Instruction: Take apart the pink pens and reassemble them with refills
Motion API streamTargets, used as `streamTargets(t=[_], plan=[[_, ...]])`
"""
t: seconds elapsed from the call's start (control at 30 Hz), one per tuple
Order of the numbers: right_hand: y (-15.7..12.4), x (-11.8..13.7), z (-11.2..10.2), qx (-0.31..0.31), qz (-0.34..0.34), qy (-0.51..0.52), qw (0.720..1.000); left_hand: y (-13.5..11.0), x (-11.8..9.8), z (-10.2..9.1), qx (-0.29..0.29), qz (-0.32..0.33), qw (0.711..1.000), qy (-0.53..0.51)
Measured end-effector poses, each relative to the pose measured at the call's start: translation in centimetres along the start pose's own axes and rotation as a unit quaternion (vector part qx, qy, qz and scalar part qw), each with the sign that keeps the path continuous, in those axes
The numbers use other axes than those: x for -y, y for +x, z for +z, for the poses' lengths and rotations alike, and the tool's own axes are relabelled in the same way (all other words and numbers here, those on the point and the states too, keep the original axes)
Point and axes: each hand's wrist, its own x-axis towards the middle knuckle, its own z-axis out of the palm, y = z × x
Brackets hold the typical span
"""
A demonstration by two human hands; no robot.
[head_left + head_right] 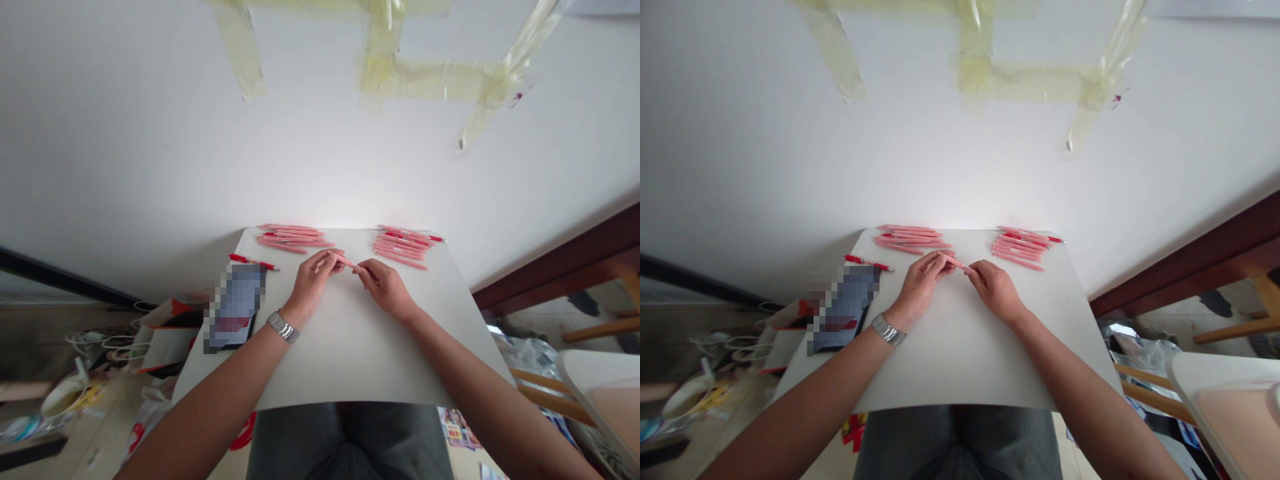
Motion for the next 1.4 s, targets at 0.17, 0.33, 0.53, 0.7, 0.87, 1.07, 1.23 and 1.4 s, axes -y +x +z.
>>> streamTargets(t=[0.17, 0.33, 0.53, 0.7, 0.87, 1.07, 1.23, 1.4], plan=[[-0.07, -0.37, 0.20, -0.017, -0.006, -0.011, 1.000, 0.07, -0.06, -0.18, 0.012, 0.008, 1.000, 0.019], [-0.20, -0.81, 0.44, -0.030, -0.001, -0.014, 0.999, 0.15, 0.07, -0.34, -0.001, -0.001, 1.000, 0.024], [-0.25, -0.56, 0.33, -0.022, 0.018, -0.001, 1.000, 0.27, 0.32, -0.45, -0.009, 0.001, 1.000, 0.008], [-0.18, -0.30, -0.07, -0.001, 0.016, 0.006, 1.000, 0.24, 0.24, -0.33, -0.013, 0.008, 1.000, 0.005], [-0.07, -0.31, -0.01, 0.010, -0.008, 0.008, 1.000, 0.09, 0.00, -0.08, -0.017, 0.011, 1.000, 0.006], [-0.12, -0.69, 0.39, -0.020, 0.006, -0.006, 1.000, 0.19, 0.12, -0.39, -0.017, 0.008, 1.000, 0.009], [-0.20, -0.95, 0.49, -0.025, 0.008, -0.016, 1.000, 0.30, 0.28, -0.57, -0.007, 0.005, 1.000, 0.007], [-0.23, -0.56, 0.25, -0.005, 0.030, 0.005, 1.000, 0.32, 0.33, -0.61, -0.008, 0.007, 1.000, 0.001]])
